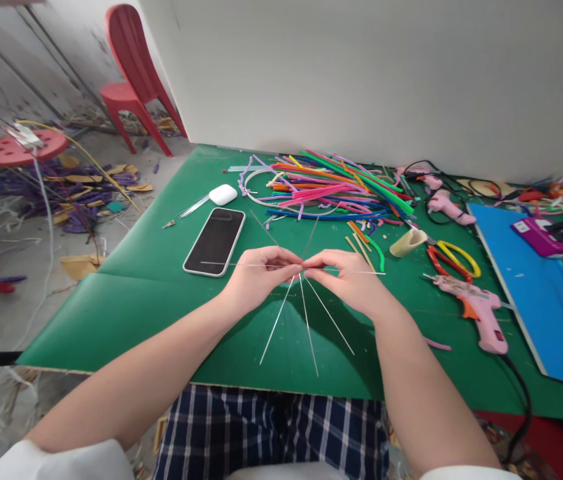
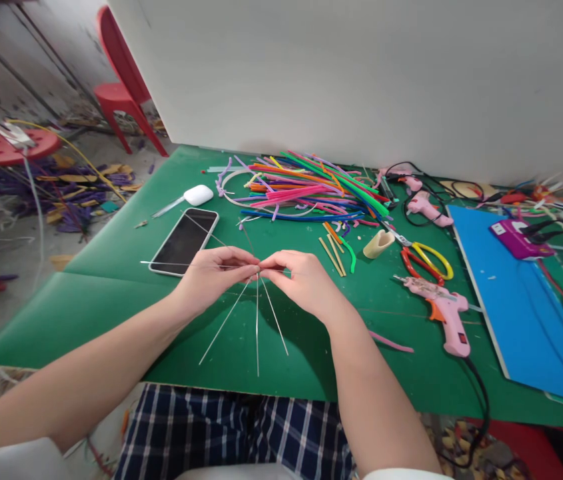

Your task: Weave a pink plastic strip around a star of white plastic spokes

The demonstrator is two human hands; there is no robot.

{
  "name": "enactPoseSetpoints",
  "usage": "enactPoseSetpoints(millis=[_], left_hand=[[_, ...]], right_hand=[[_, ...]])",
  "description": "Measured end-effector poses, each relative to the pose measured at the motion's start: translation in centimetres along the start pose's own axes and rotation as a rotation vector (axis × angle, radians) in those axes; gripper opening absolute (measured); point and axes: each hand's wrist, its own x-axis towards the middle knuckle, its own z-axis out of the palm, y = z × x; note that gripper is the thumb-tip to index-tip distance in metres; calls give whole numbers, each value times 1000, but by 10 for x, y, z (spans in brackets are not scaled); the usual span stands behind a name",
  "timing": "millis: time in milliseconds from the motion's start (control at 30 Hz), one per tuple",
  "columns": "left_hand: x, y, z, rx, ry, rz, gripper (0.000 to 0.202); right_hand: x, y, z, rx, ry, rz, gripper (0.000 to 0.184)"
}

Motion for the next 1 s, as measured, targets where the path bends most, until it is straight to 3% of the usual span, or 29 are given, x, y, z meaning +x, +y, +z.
enactPoseSetpoints(millis=[233,433,733,900,1000], left_hand=[[2,-3,-1,-19,14,-2,21],[3,-3,-1,-68,-46,-36,23],[1,2,-5,-186,-156,-218,40],[2,4,-9,-330,-212,-228,37],[3,3,-7,-310,-170,-217,31]], right_hand=[[2,-1,7,-19,83,3,9],[3,0,8,-45,118,13,9],[3,-2,8,-52,153,10,10],[3,-2,8,37,186,49,9],[3,-1,9,60,186,50,7]])
